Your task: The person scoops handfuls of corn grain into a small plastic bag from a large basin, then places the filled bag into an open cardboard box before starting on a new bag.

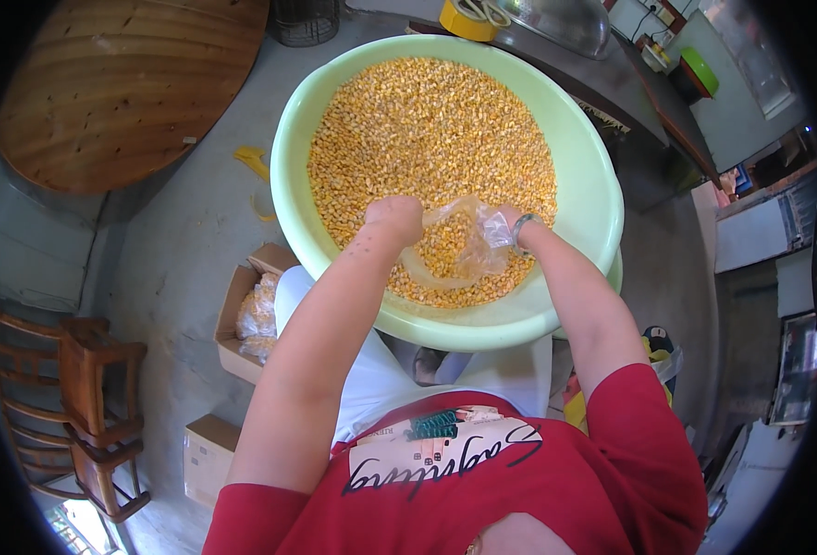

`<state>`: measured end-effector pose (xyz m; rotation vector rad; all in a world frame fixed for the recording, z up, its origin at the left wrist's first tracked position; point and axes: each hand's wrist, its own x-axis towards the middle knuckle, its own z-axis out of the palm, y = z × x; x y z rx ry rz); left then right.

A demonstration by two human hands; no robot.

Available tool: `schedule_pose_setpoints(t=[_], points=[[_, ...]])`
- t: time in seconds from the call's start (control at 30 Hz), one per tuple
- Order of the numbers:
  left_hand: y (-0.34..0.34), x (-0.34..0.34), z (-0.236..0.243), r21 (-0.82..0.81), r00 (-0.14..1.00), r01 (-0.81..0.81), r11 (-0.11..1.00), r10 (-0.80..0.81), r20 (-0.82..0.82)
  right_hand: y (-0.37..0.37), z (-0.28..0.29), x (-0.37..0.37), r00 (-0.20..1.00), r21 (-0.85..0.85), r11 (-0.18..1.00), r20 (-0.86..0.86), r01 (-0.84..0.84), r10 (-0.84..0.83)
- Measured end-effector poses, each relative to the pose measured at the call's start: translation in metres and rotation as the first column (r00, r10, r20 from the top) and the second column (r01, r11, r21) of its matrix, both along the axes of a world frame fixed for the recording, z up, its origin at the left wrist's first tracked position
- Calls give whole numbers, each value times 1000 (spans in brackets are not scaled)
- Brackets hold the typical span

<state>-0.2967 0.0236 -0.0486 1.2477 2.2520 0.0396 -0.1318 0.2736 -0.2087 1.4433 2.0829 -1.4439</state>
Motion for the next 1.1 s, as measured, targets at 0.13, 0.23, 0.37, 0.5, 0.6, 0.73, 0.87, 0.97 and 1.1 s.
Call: schedule_pose_setpoints(t=[0.13,0.23,0.37,0.5,0.6,0.73,0.87,0.97,1.1], points=[[-3,-3,-6,66,997,-80,995,80,4,-49,132,-29,940,-101,973,-253,210,-229],[2,-4,-14,125,996,-84,989,85,-3,-54,167,-31,850,-300,948,-465,110,-246],[1,-3,-9,109,998,-51,993,53,-22,-92,172,-54,971,-223,955,-176,-198,161],[-1,-5,-10,114,999,-29,993,32,-21,-139,139,-72,909,57,908,65,-416,412],[-2,-3,-7,116,999,-22,993,25,-27,-144,101,-77,816,233,785,253,-574,521],[-1,-3,-11,109,999,-29,994,33,-38,-143,107,-72,744,138,747,313,-651,591],[-1,-4,-10,98,999,-19,995,23,-34,-133,130,-68,857,103,852,104,-514,505],[-1,-3,-6,84,1000,-9,996,10,-21,-112,150,-66,943,145,944,-111,-298,315],[-1,-2,-6,71,999,-3,997,5,-35,-67,139,-54,970,246,969,-233,-12,71]])
